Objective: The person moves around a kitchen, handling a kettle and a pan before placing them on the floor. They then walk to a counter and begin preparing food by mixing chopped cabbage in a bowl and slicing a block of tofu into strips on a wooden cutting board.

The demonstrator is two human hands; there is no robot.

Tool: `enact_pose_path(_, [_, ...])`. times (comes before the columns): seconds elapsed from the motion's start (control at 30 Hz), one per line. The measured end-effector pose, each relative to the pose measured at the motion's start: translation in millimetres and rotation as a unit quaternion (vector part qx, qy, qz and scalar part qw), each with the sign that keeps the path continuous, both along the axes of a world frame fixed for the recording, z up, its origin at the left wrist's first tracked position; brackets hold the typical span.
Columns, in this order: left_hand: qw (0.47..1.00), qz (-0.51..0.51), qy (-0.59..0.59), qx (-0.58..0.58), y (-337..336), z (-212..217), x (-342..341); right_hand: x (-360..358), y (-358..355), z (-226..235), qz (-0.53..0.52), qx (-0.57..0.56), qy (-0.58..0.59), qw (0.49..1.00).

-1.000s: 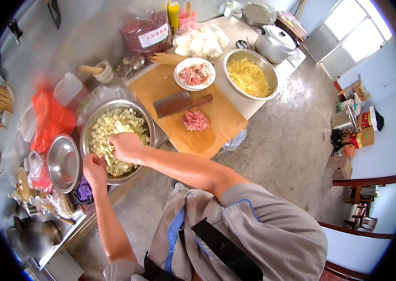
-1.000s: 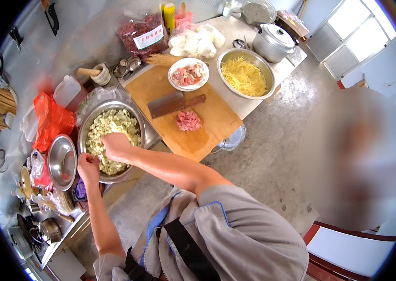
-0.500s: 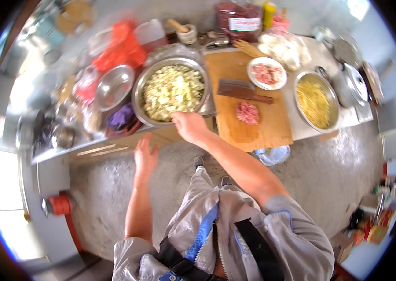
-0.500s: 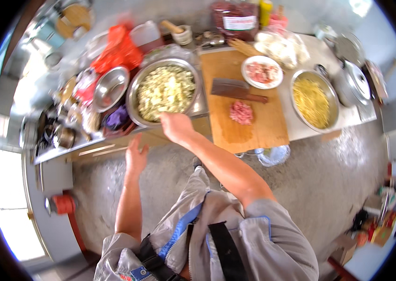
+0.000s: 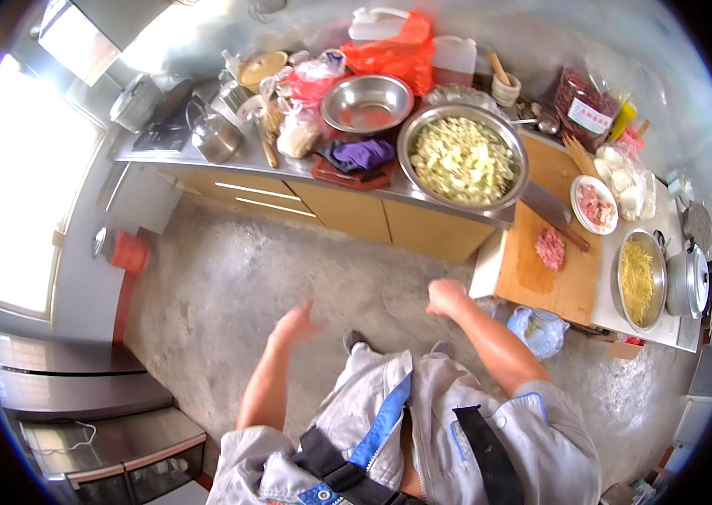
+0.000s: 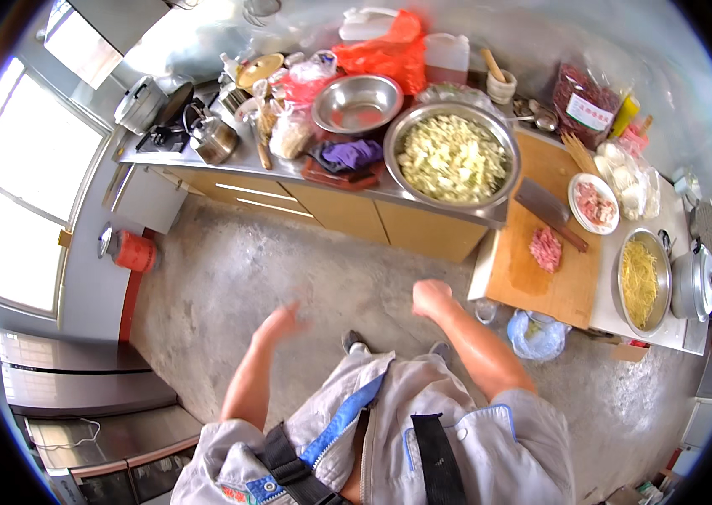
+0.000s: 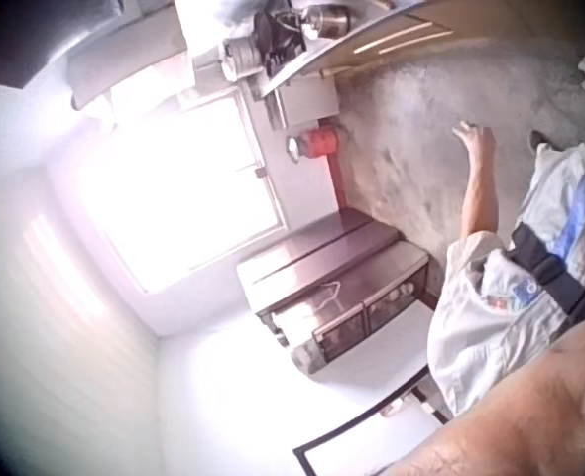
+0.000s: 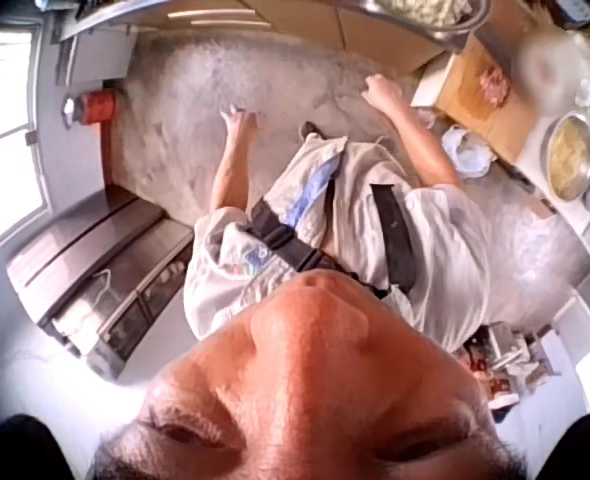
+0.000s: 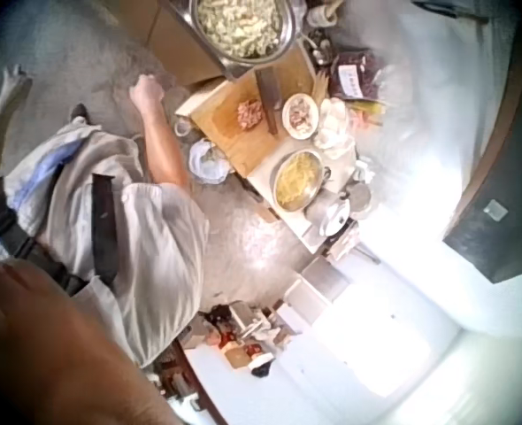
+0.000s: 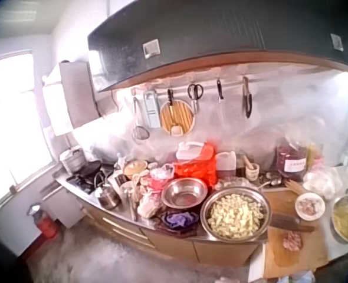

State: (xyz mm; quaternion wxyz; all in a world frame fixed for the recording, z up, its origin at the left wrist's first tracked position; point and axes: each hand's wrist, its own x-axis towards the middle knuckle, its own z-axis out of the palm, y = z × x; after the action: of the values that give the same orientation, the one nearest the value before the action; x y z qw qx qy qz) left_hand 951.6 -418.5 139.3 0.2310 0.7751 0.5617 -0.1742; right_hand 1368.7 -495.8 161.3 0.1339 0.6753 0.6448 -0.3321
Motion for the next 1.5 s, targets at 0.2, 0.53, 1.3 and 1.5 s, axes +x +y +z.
enact_pose_path(0.2, [0.979,0.180,-0.093,-0.008,-11,13,-145,-92,30,-50,-0.245,0.087,0.157,0.953])
enact_pose_path(0.53, [0.958,0.124,-0.259,-0.016,170,34,-132,-176,153,-34,-0.251,0.087,0.257,0.929])
enact_pose_path(1.3, [0.837,0.051,-0.536,-0.101,643,-10,121,-170,632,11,-0.280,0.376,0.026,0.883])
enact_pose_path(1.5, [0.671,0.256,-0.681,-0.145,646,-2,106,-179,613,30,-0.378,0.391,0.235,0.806])
